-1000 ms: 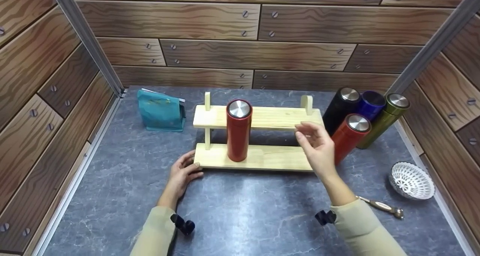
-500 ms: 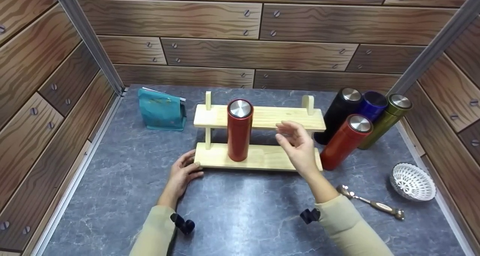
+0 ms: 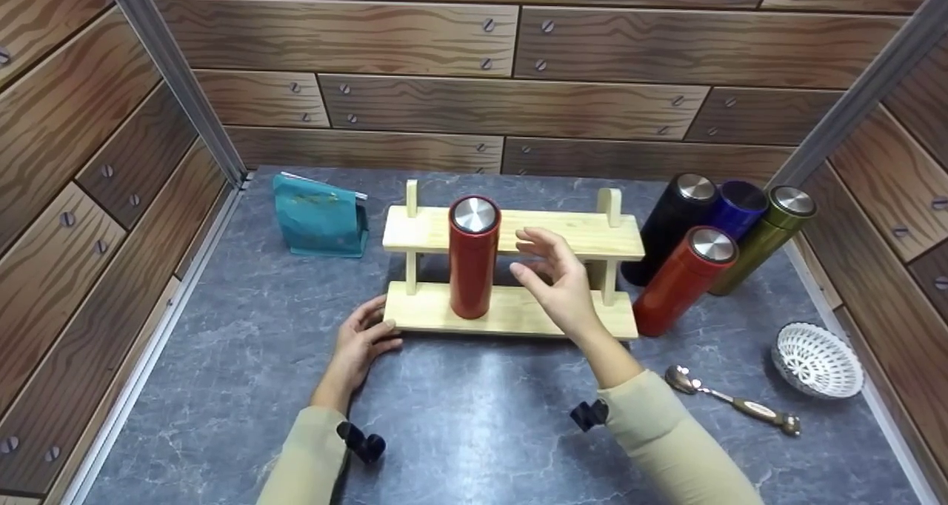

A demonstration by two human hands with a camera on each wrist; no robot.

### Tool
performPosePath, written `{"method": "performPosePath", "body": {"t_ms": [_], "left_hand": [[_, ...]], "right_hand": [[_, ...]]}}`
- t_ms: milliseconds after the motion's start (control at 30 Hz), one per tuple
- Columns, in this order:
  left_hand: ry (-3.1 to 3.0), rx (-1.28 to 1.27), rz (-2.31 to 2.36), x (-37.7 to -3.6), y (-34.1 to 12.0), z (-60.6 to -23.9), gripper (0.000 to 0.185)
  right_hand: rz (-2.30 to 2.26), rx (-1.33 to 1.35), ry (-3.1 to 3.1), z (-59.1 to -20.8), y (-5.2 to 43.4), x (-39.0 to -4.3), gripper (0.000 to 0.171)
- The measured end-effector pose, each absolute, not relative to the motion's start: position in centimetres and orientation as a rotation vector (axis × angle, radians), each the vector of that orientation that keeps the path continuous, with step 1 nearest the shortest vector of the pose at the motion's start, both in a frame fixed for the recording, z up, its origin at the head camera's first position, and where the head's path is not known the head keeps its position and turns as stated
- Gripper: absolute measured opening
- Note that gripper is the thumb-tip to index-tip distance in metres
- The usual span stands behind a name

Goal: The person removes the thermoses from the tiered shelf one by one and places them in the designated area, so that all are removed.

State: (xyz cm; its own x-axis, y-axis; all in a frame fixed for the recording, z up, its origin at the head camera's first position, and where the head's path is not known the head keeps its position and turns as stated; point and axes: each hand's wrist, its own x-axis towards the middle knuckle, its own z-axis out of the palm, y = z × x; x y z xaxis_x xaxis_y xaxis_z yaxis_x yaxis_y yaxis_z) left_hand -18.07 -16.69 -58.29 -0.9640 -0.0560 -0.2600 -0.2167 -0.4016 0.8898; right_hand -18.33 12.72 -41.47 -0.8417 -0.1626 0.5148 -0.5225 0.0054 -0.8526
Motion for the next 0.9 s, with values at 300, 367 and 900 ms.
{"method": "performPosePath", "body": {"t_ms": [300,367,900], "left_hand": [[1.658,-0.375,2.527,-18.0,-16.6,-58.2,0.055],[1.655,-0.383,2.529,-18.0,-16.6,-58.2,0.055],[1.683,-0.406,2.502,-18.1,-16.6,-58.3,0.056]], "right_hand": [[1.965,0.758,-2.002,-40.9,11.2,-19.2,0.052],[1.967,0.753,-2.004,-40.8,10.9,-19.4,0.053],[1.948,0.741,-2.077,-40.4,9.6,-21.0,0.077]]}}
